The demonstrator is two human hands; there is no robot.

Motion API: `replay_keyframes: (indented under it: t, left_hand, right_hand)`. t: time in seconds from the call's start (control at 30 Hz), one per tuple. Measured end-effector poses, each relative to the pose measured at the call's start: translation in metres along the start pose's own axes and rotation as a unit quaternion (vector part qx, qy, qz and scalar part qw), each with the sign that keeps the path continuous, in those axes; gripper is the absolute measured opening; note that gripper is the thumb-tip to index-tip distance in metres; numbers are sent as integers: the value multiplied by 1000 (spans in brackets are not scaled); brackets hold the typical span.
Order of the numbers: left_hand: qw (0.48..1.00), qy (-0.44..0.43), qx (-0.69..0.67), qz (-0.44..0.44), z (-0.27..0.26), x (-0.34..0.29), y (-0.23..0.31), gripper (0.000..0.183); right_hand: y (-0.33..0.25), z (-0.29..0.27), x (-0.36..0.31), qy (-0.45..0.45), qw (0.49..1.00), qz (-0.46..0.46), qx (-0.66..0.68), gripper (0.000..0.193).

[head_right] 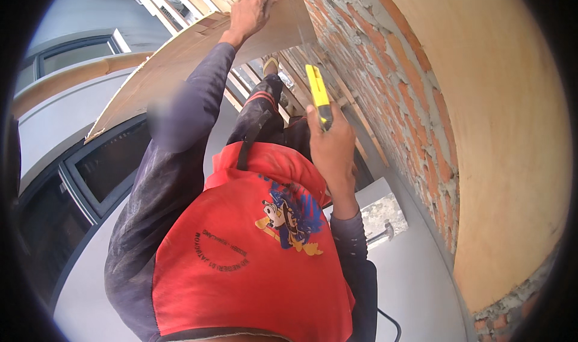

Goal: The person secures a large sheet of plasterboard to a brick wall using a yellow staple gun. They hold the board in place with one hand while driving staples into the wooden battens with the other. The person then removes the board and repositions it.

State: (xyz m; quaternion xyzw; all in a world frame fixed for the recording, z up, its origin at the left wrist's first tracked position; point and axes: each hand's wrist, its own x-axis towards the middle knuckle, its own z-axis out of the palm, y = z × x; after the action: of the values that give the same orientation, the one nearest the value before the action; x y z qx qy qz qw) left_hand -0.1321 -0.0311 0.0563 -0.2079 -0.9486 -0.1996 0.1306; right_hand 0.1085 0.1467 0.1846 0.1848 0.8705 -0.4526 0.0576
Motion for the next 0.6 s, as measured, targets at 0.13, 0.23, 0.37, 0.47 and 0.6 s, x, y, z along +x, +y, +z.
replay_keyframes:
  t: [0.13, 0.23, 0.37, 0.47, 0.6]
  left_hand:
    - [1000, -13, 17, -5, -4, 2, -4, 33]
    - [998, -39, -27, 31, -4, 5, -9, 20]
    - [999, -6, -30, 21, -6, 16, -18, 21]
    - [999, -17, -30, 9, -1, 2, -13, 22]
    - [999, -19, -6, 25, 4, 8, -17, 22]
  right_hand:
    - [-8, 23, 30, -8, 1000, -20, -8, 32]
    - [-10, 20, 31, 6, 999, -28, 14, 32]
    - [-9, -5, 4, -28, 999, 3, -45, 31]
    - [-8, -10, -6, -26, 997, 11, -66, 31]
    - [-18, 3, 5, -23, 998, 5, -60, 30]
